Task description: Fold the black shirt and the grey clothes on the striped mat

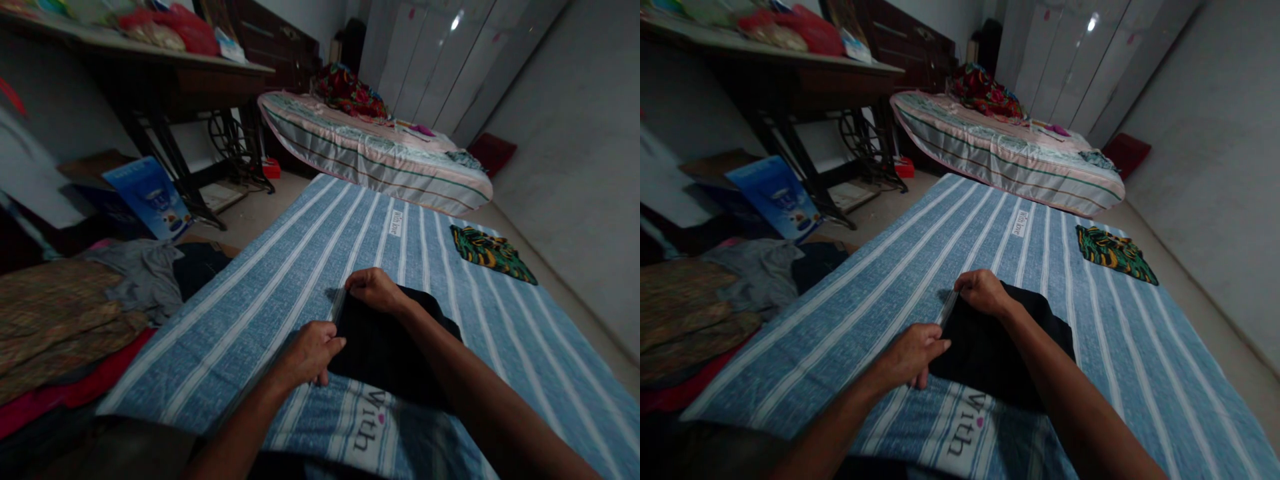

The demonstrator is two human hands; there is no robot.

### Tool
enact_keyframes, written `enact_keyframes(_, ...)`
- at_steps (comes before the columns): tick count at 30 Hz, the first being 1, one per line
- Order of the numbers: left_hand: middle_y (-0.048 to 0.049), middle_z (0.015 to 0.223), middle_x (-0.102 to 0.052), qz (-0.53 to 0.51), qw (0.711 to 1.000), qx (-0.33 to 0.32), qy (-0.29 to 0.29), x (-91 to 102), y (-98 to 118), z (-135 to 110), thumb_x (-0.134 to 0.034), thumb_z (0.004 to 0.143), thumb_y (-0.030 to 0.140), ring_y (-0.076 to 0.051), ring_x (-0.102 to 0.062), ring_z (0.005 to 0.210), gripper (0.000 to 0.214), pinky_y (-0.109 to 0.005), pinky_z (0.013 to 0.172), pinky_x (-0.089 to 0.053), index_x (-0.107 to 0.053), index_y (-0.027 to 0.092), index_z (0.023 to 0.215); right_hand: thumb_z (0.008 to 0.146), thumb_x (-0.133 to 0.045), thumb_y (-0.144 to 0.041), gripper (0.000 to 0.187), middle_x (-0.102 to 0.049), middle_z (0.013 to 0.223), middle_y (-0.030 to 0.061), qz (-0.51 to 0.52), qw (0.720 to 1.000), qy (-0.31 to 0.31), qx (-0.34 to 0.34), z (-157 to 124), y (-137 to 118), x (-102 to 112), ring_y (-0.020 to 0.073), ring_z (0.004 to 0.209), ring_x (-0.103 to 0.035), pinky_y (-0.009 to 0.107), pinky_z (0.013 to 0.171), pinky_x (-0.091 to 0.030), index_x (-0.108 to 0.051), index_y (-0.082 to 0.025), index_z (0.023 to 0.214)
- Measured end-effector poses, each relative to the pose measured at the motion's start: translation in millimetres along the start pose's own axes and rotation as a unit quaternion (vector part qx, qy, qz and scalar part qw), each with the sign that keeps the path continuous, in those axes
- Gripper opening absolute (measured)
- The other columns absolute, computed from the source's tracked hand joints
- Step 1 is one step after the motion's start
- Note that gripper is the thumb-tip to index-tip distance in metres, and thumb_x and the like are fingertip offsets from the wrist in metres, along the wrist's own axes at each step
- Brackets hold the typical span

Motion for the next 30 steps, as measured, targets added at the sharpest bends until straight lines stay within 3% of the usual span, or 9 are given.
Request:
enact_keyframes(8, 0.0112, 0.036, -0.033, 0.034, 0.998, 0.013, 0.056, -0.9, 5, -1, -0.048, 0.084, 0.029, -0.009, -0.043, 0.028, 0.024, -0.018, 0.037, -0.023, -0.037, 0.021, 0.064, 0.068, -0.051, -0.005, 0.027, -0.059, 0.063, -0.0022, -0.079, 0.997, 0.006, -0.006, 1, -3, -2, 0.0121, 0.060, -0.054, 0.021, 0.061, -0.038, -0.069, -0.016, 0.086)
enact_keyframes(13, 0.0075, 0.049, -0.045, 0.097, 0.987, -0.004, 0.127, 1.1, 7, -9, -0.054, 0.082, 0.028, -0.012, -0.053, 0.044, 0.015, -0.021, 0.046, -0.029, -0.044, 0.022, 0.071, 0.069, -0.054, -0.006, 0.027, -0.064, 0.068, 0.0000, -0.112, 0.994, 0.002, -0.011, 4, -4, -5, 0.0136, 0.064, -0.058, 0.021, 0.062, -0.039, -0.070, -0.016, 0.089)
enact_keyframes(16, 0.0011, 0.068, -0.058, 0.194, 0.960, -0.039, 0.197, 2.4, 15, -16, -0.056, 0.081, 0.027, -0.017, -0.060, 0.066, 0.009, -0.024, 0.059, -0.038, -0.052, 0.021, 0.087, 0.069, -0.055, -0.006, 0.027, -0.065, 0.072, 0.0006, -0.126, 0.992, 0.004, -0.013, 7, -4, -6, 0.0137, 0.066, -0.059, 0.021, 0.061, -0.039, -0.070, -0.016, 0.090)
enact_keyframes(19, -0.0063, 0.094, -0.063, 0.247, 0.922, -0.136, 0.267, -0.8, 32, -20, -0.049, 0.084, 0.022, -0.021, -0.060, 0.088, 0.013, -0.031, 0.077, -0.045, -0.055, 0.020, 0.096, 0.070, -0.057, -0.007, 0.026, -0.066, 0.076, 0.0009, -0.136, 0.991, 0.005, -0.013, 10, -4, -6, 0.0136, 0.068, -0.059, 0.021, 0.061, -0.039, -0.070, -0.016, 0.091)
enact_keyframes(23, -0.0074, 0.105, -0.062, 0.269, 0.886, -0.273, 0.262, -13.5, 46, -10, -0.039, 0.087, 0.014, -0.020, -0.058, 0.102, 0.020, -0.035, 0.092, -0.047, -0.057, 0.020, 0.093, 0.071, -0.058, -0.009, 0.024, -0.066, 0.074, 0.0000, -0.146, 0.989, 0.008, -0.018, 13, -3, -6, 0.0130, 0.067, -0.059, 0.020, 0.061, -0.039, -0.070, -0.017, 0.091)
enact_keyframes(30, -0.0144, 0.124, -0.057, 0.364, 0.824, -0.308, 0.308, -33.4, 10, 12, -0.032, 0.091, 0.018, -0.025, -0.054, 0.117, 0.031, -0.042, 0.097, -0.047, -0.055, 0.015, 0.111, 0.073, -0.059, -0.012, 0.023, -0.068, 0.080, 0.0012, -0.162, 0.986, 0.021, -0.022, 18, 2, -7, 0.0154, 0.075, -0.061, 0.021, 0.063, -0.040, -0.070, -0.019, 0.092)
Point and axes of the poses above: each hand's wrist, its own z-axis towards the middle knuckle, its own x-axis out of the back of the hand, y = z × x, the point moved 3 cm from there along z, towards the middle knuckle
